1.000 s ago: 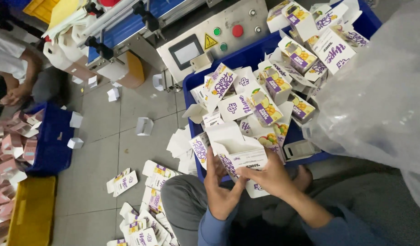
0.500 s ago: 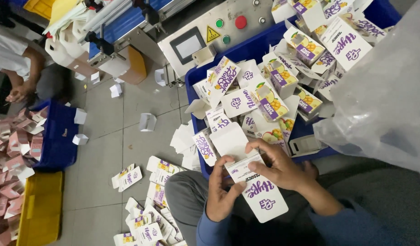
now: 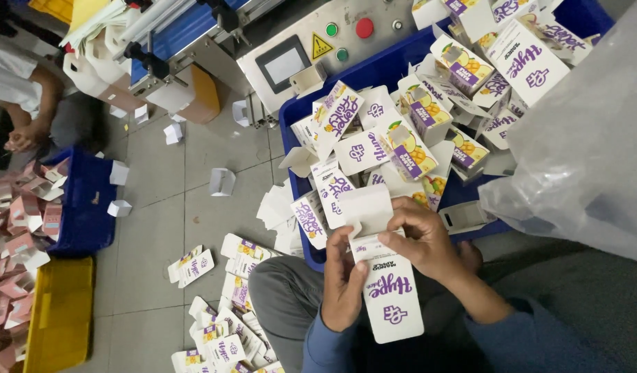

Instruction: Folding flat cardboard templates into product boxes and placing them in a bin.

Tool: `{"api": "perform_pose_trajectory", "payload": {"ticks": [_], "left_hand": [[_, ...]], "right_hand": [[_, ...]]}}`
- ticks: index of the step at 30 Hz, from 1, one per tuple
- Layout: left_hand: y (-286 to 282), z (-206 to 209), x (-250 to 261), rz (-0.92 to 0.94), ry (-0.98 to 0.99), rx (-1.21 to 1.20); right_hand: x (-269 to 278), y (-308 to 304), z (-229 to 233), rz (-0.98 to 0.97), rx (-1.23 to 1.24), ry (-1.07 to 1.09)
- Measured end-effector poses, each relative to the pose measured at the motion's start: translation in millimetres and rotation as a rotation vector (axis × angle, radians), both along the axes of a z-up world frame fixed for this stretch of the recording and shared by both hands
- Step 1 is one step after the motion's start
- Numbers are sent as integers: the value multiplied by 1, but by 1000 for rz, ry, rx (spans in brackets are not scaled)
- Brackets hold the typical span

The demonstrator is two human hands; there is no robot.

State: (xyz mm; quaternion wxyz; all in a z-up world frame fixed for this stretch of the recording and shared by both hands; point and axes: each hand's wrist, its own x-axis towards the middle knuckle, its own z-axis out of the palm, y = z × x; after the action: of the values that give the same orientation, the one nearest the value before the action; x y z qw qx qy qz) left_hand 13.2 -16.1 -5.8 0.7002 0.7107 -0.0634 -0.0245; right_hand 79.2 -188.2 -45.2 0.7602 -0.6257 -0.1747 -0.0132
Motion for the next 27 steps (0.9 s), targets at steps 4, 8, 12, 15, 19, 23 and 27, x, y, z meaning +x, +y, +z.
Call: {"api": "perform_pose_trajectory", "payload": {"ticks": [4, 8, 12, 15, 19, 23, 27], "left_hand": [[-4, 1, 1, 24, 6, -96], [1, -9, 1, 80, 13, -98], [-5, -6, -1, 150, -29, 30], [-16, 2, 0, 197, -60, 356], [-23, 0, 4, 257, -115, 527], [-24, 3, 3, 239, -134, 548], [-25, 3, 2, 217, -125, 549]], "right_hand": [[-5, 2, -21, 20, 138, 138], [-4, 3, 2, 46, 74, 172], [-2, 3, 4, -22, -15, -27], [0, 5, 3, -83, -43, -32], [1, 3, 2, 23, 45, -22], [0, 4, 1, -8, 99, 94], [1, 0, 6, -96, -33, 134]]}}
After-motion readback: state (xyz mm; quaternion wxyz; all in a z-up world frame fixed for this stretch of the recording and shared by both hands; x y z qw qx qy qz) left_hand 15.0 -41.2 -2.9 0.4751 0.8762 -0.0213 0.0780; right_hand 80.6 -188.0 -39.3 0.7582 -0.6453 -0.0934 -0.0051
